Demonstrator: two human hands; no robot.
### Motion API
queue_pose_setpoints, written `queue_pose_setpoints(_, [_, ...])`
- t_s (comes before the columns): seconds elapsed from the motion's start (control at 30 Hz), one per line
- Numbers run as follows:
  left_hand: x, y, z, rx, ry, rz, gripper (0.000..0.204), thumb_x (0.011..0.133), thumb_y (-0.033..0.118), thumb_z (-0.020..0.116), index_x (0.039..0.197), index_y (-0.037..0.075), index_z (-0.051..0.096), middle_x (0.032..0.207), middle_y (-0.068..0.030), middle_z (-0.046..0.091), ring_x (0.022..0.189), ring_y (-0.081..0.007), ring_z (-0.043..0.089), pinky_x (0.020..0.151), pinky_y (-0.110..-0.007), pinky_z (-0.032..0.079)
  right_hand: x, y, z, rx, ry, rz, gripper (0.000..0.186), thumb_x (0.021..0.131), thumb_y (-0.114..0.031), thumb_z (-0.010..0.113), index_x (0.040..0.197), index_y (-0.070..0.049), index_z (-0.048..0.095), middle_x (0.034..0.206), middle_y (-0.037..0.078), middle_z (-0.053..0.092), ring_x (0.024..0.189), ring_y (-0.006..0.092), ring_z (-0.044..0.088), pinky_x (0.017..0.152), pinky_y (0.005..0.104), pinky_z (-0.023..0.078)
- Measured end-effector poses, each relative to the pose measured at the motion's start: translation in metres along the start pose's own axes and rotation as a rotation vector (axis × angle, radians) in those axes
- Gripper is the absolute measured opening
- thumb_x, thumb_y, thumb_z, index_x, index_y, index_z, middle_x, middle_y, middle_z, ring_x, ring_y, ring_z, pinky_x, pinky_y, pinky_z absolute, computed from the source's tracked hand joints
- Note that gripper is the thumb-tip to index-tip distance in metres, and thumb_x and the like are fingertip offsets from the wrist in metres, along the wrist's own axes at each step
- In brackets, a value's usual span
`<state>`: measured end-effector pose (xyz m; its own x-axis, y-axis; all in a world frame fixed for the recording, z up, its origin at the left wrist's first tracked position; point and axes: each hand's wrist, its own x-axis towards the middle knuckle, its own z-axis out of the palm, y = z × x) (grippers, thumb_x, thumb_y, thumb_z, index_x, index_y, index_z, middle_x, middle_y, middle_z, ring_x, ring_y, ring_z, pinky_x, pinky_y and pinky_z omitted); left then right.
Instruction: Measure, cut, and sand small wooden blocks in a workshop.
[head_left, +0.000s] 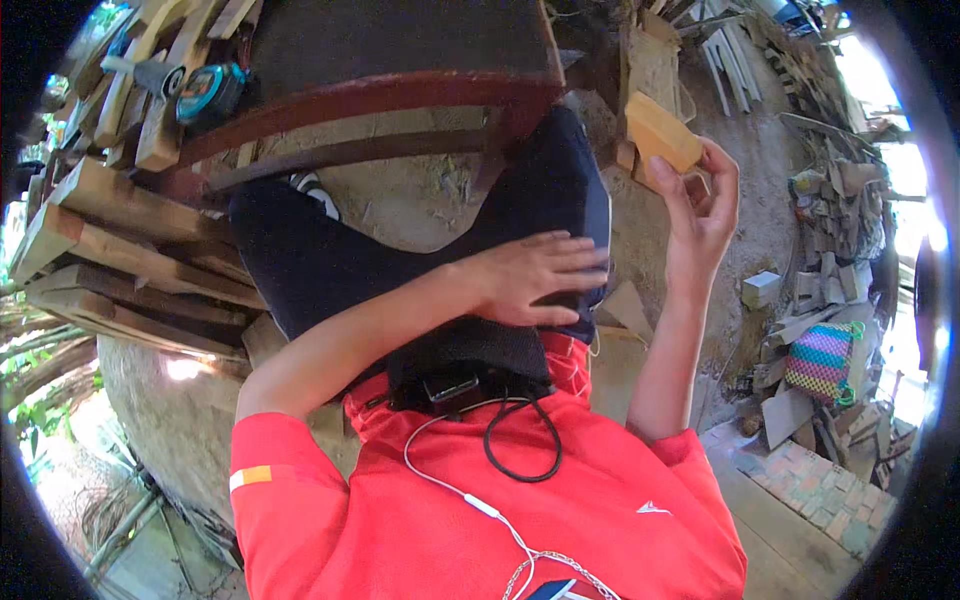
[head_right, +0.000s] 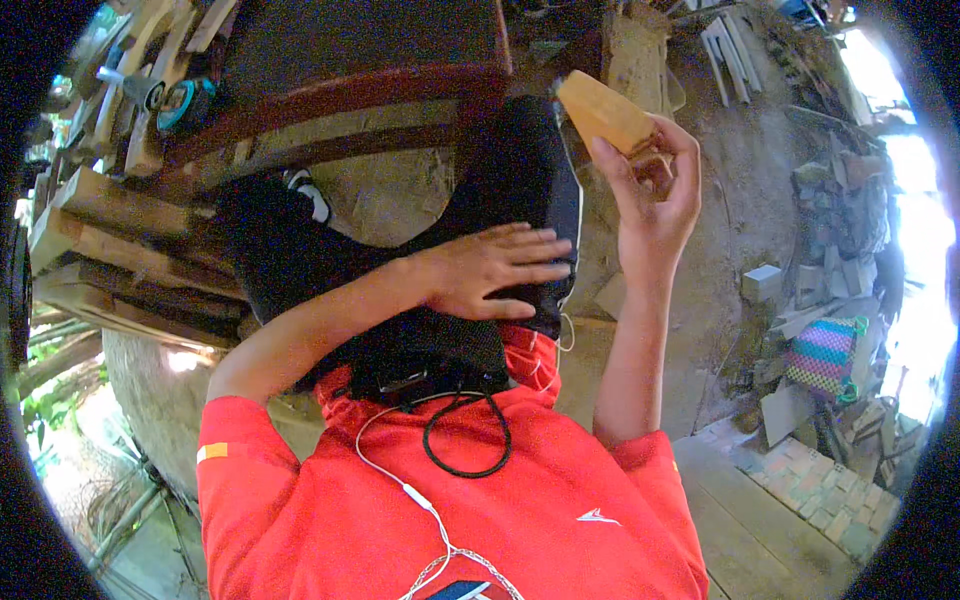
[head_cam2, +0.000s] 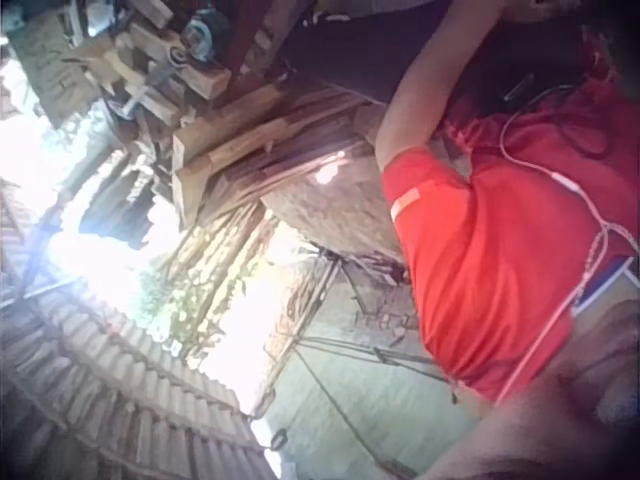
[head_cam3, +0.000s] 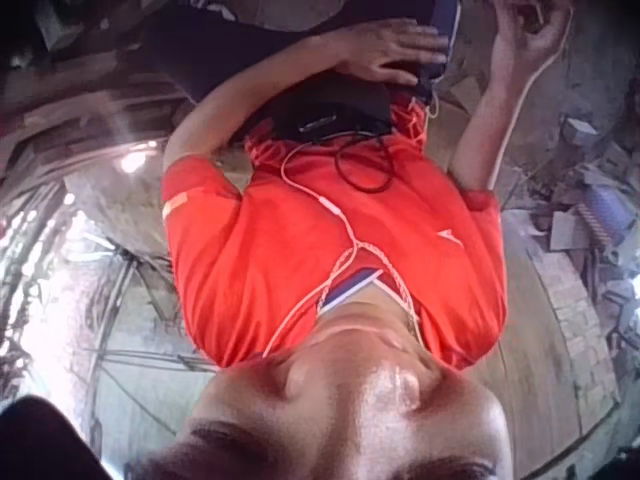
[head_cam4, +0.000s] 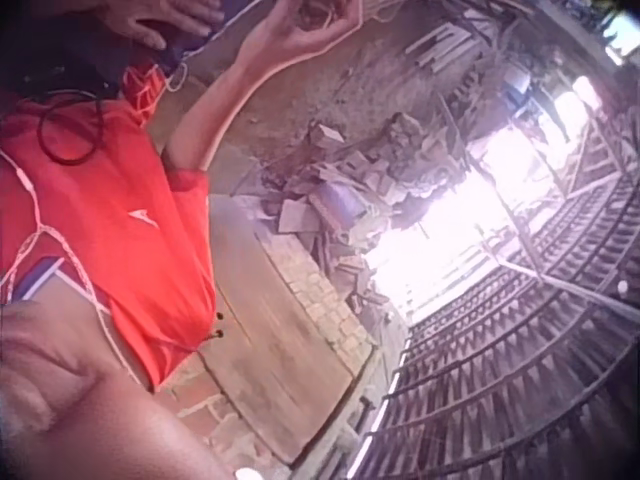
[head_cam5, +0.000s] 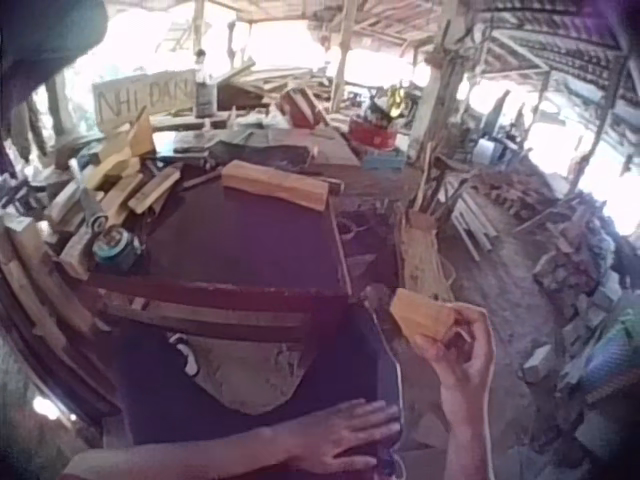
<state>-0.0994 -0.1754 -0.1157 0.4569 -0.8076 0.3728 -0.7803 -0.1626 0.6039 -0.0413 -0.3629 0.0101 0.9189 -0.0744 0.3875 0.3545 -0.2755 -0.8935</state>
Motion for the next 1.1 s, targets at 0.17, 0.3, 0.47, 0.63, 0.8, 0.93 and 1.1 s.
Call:
queue_pose_setpoints(0.17, [0.007,-0.078,-0.02,0.213,-0.02,0.053,0.062,0.101,0.046,0.048,0.152,0.012,0.038,0.159,-0.0154,0.031,0.147,-0.0334,0.029,0.121,-0.049,0.021,0.0,0.007,-0.034,-0.126,0.129,0.002,0.047,0.081,-0.018,0.083,0.119,-0.005,0.059,0.109,0.003,0.06,0.094,0.0116,0.058,0.08,0.0271,0.048])
queue_pose_setpoints(0.3, [0.025,-0.096,-0.016,0.054,0.286,-0.213,0.055,0.102,0.04,0.048,0.146,0.008,0.044,0.152,-0.0161,0.041,0.142,-0.0327,0.037,0.12,-0.045,0.026,-0.007,0.018,-0.041,-0.075,0.182,0.062,0.046,0.082,-0.017,0.082,0.119,-0.005,0.058,0.11,0.003,0.059,0.098,0.0126,0.058,0.083,0.0283,0.048])
queue_pose_setpoints(0.47, [0.065,-0.087,-0.006,0.144,-0.044,-0.078,0.051,0.101,0.045,0.046,0.133,0.007,0.058,0.147,-0.0164,0.048,0.139,-0.0328,0.041,0.118,-0.045,0.029,-0.009,0.025,-0.028,0.039,0.141,0.158,0.043,0.083,-0.016,0.081,0.118,-0.005,0.058,0.11,0.004,0.058,0.104,0.0148,0.058,0.089,0.0299,0.048])
queue_pose_setpoints(0.63, [0.085,-0.106,-0.017,0.397,0.127,-0.539,0.059,0.1,0.052,0.041,0.132,0.006,0.059,0.148,-0.0211,0.046,0.141,-0.0363,0.038,0.119,-0.049,0.026,-0.002,0.017,-0.021,-0.143,0.079,0.106,0.045,0.083,-0.017,0.081,0.119,-0.004,0.057,0.112,0.004,0.058,0.102,0.014,0.058,0.089,0.0293,0.048])
queue_pose_setpoints(0.8, [0.104,-0.117,0.0,0.485,0.088,-0.758,0.061,0.1,0.048,0.045,0.136,0.0,0.055,0.153,-0.022,0.039,0.141,-0.0378,0.037,0.117,-0.051,0.027,0.003,0.008,0.0,0.077,-0.012,0.182,0.044,0.081,-0.015,0.081,0.117,-0.005,0.058,0.111,0.003,0.059,0.1,0.0129,0.058,0.087,0.029,0.047])
queue_pose_setpoints(0.93, [0.12,-0.143,0.003,0.307,0.196,-0.827,0.064,0.096,0.046,0.049,0.139,-0.001,0.052,0.152,-0.0225,0.04,0.142,-0.039,0.036,0.117,-0.052,0.026,0.0,0.001,0.013,-0.011,-0.084,0.055,0.046,0.082,-0.006,0.079,0.122,-0.005,0.056,0.111,0.001,0.058,0.086,0.007,0.055,0.077,0.0229,0.045])
queue_pose_setpoints(1.1, [0.118,-0.154,0.0,0.115,0.119,-0.723,0.064,0.094,0.044,0.049,0.14,0.0,0.051,0.149,-0.0245,0.043,0.141,-0.0396,0.036,0.117,-0.052,0.025,-0.003,-0.005,0.014,0.024,-0.056,0.098,0.046,0.082,-0.008,0.08,0.121,-0.005,0.056,0.111,0.001,0.058,0.086,0.0076,0.055,0.076,0.023,0.045])
